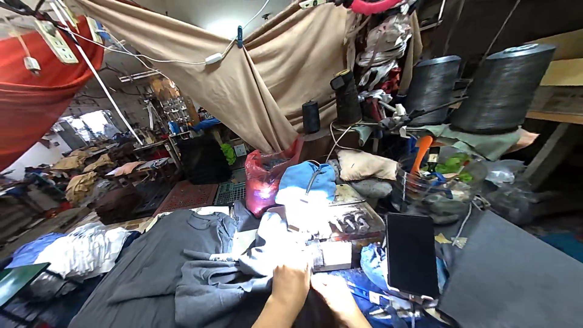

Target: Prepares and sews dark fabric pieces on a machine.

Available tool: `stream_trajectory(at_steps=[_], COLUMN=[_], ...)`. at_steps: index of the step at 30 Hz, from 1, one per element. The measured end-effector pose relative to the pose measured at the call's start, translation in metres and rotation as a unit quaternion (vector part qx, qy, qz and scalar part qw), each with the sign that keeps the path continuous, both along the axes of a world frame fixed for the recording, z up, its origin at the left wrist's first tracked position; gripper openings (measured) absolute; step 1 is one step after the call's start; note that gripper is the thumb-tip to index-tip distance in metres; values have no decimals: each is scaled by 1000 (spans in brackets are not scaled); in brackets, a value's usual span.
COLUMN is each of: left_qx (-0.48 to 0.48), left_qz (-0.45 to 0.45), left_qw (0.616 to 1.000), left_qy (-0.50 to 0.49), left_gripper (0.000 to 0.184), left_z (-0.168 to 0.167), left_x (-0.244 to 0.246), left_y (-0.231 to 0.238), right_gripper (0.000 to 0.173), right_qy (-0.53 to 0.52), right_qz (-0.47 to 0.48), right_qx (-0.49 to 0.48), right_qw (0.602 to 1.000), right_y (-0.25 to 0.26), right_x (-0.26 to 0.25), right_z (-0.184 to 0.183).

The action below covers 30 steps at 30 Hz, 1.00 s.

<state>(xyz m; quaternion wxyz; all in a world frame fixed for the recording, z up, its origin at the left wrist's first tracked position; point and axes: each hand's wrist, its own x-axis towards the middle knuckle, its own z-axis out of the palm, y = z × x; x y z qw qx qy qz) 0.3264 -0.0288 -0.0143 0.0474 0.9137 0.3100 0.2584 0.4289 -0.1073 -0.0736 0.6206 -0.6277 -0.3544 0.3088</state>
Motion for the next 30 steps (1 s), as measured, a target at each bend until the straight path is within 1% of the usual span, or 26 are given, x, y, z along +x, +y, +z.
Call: stream_trajectory(at_steps=[2,4,5,7,9,11,12,13,15,16,17,19,21,23,26,28,30], left_qx=[-59,-153,-179,-197,-186,-166,-153,-127,-35,10,26,12,5,26,46,42,32], left_qz=[14,27,26,20,30,27,8,-23,-72,-80,-87,-109,-125,-129,-131,-132,-149], left_qw=[997,982,976,970,968,970,974,983,997,995,987,969,961,967,973,971,963], left_qy=[38,106,121,141,165,177,168,134,7,-66,-132,-222,-247,-220,-185,-196,-221], left_gripper=[28,37,40,42,42,40,38,36,29,29,28,23,23,22,22,21,13], left_z=[12,29,36,46,56,55,48,35,3,-8,-13,-12,-13,-20,-35,-42,-46], left_x=[13,21,20,10,-15,-47,-65,-82,-108,-113,-114,-107,-94,-83,-74,-73,-75], left_y=[12,23,27,32,30,36,43,51,63,62,56,31,3,-15,-21,-21,-22], right_gripper=[18,19,19,20,19,15,13,13,13,11,11,9,10,10,10,12,14], right_qy=[-9,3,13,17,-28,-63,-66,-63,-47,-33,-20,-1,47,100,142,151,161], right_qz=[-29,-42,-43,-44,-36,-30,-24,-23,-28,-30,-29,-21,-10,11,19,12,9], right_qx=[12,9,9,14,14,15,10,5,3,8,11,33,57,76,90,85,76], right_qw=[999,999,999,999,999,997,998,998,999,999,999,999,997,992,986,985,984], right_y=[12,19,20,15,0,-23,-37,-49,-65,-69,-73,-74,-70,-66,-64,-64,-66], right_x=[3,5,5,4,3,1,0,-1,-4,-7,-9,-16,-21,-25,-29,-30,-32], right_z=[4,7,9,8,3,-2,-4,-9,-19,-23,-23,-20,-18,-17,-17,-15,-15])
